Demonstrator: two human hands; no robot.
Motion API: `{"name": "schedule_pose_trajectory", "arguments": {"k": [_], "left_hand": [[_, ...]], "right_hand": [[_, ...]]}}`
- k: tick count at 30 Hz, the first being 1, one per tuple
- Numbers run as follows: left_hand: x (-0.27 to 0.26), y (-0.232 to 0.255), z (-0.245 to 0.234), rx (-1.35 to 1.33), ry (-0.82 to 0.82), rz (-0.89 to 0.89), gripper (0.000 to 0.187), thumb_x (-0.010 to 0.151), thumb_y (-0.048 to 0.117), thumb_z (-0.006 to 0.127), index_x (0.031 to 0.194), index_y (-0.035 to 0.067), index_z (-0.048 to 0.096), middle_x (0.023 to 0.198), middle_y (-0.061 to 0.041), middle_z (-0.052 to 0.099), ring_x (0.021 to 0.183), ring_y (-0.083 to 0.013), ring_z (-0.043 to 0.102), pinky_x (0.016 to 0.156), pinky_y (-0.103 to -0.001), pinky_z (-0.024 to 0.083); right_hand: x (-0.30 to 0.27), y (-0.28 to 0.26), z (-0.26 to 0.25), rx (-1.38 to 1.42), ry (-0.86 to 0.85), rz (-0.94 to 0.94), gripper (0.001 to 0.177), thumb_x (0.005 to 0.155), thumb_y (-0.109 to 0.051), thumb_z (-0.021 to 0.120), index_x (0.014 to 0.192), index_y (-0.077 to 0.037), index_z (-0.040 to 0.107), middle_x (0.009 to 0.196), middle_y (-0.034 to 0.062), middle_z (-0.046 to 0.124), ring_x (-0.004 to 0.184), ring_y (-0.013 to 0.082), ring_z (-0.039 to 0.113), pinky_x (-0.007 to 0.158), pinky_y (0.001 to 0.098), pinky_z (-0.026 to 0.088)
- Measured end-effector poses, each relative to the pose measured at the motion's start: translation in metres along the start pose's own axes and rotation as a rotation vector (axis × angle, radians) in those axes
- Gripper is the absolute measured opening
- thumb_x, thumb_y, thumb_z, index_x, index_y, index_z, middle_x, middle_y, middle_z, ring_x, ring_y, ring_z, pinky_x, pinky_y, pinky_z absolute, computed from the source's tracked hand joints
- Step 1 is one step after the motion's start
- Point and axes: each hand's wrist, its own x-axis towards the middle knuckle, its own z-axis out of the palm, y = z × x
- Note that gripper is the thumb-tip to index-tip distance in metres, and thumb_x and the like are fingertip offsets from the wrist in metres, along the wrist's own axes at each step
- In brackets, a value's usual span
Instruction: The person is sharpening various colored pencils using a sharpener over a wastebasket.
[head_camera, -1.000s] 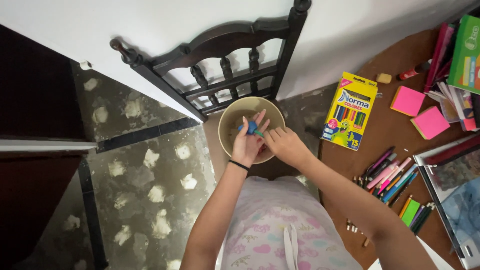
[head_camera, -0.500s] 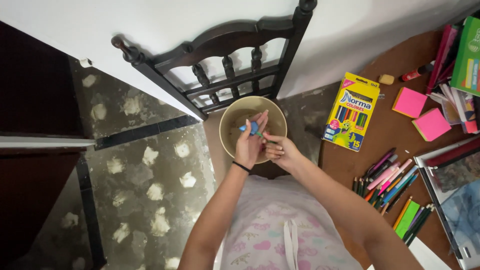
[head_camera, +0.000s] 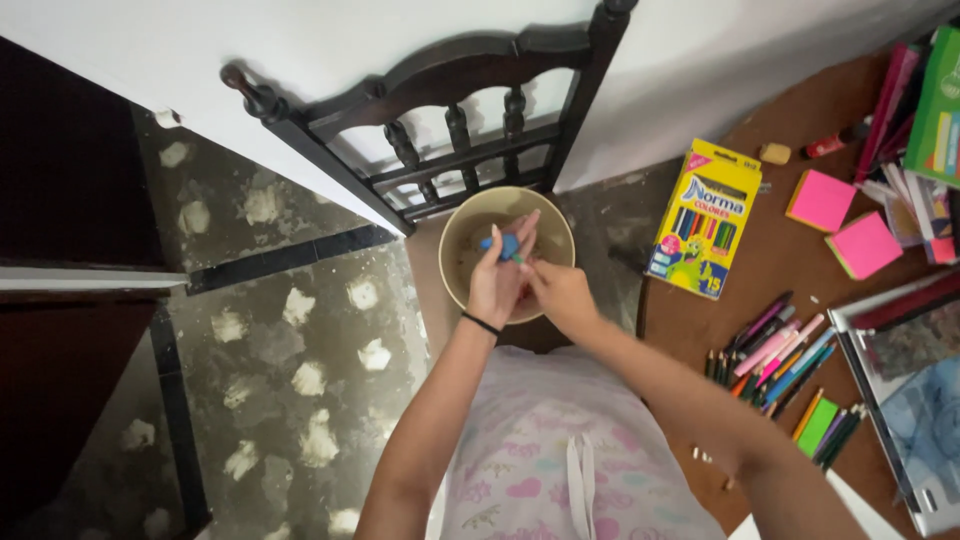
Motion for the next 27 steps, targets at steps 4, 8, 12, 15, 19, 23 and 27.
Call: {"name": "schedule_pose_trajectory", "arguments": {"k": [4,8,12,15,19,23,27], "left_hand": [[-0.008,0.008,0.015,0.043,0.061,-0.023,0.064,0.109,0.048,0.041,0.154,0.003,0.036,0.166,-0.006,0.041,0.155,-0.0247,0.027,0.093,-0.028,0.031],[-0.006,0.011,0.007,0.168,0.064,-0.004,0.069,0.108,0.052,0.041,0.154,0.001,0.036,0.163,-0.007,0.044,0.156,-0.0238,0.028,0.118,-0.034,0.030],[-0.003,0.011,0.012,0.191,0.226,-0.070,0.071,0.103,0.057,0.040,0.152,0.006,0.038,0.163,-0.001,0.045,0.156,-0.0254,0.027,0.120,-0.039,0.024],[-0.005,0.019,0.030,0.210,0.239,-0.109,0.073,0.101,0.058,0.041,0.153,0.007,0.039,0.162,0.001,0.044,0.157,-0.0270,0.024,0.120,-0.043,0.020],[-0.004,0.009,0.026,0.172,0.135,-0.052,0.072,0.104,0.055,0.043,0.154,0.003,0.037,0.164,-0.003,0.041,0.158,-0.0257,0.021,0.121,-0.042,0.022],[-0.003,0.008,0.032,0.112,0.049,0.013,0.071,0.108,0.053,0.042,0.155,0.001,0.032,0.167,-0.007,0.038,0.160,-0.0223,0.020,0.123,-0.032,0.025],[-0.007,0.008,0.026,0.148,0.018,-0.006,0.071,0.107,0.051,0.041,0.156,0.000,0.030,0.169,-0.006,0.037,0.152,-0.0242,0.027,0.097,-0.034,0.029]], "right_hand": [[0.018,0.000,-0.007,0.086,-0.083,0.095,0.021,0.103,-0.024,0.064,0.099,-0.003,0.069,0.066,0.0084,0.063,0.061,0.0243,0.063,0.057,0.0354,0.051],[0.021,-0.016,-0.021,0.293,-0.266,0.351,0.023,0.102,-0.024,0.061,0.102,-0.003,0.068,0.059,-0.0021,0.059,0.055,0.0157,0.059,0.055,0.0354,0.050],[0.022,-0.043,-0.059,-0.444,-0.026,-0.543,0.016,0.096,-0.022,0.061,0.099,-0.007,0.057,0.075,0.0071,0.059,0.069,0.0255,0.063,0.069,0.0379,0.052],[0.018,-0.043,-0.057,-0.297,-0.016,-0.407,0.017,0.098,-0.022,0.062,0.100,-0.005,0.061,0.072,0.0070,0.059,0.064,0.0236,0.062,0.064,0.0361,0.051],[0.003,-0.026,-0.035,-0.074,-0.004,-0.195,0.020,0.100,-0.021,0.064,0.102,-0.002,0.067,0.067,0.0068,0.060,0.057,0.0207,0.060,0.057,0.0335,0.049],[0.007,-0.005,-0.017,0.254,-0.037,0.099,0.025,0.103,-0.023,0.064,0.103,0.001,0.072,0.062,0.0063,0.060,0.050,0.0173,0.058,0.050,0.0304,0.046],[0.009,-0.004,-0.019,0.699,-0.223,0.511,0.032,0.104,-0.029,0.061,0.100,0.002,0.071,0.060,0.0049,0.058,0.050,0.0151,0.053,0.049,0.0285,0.042]]}}
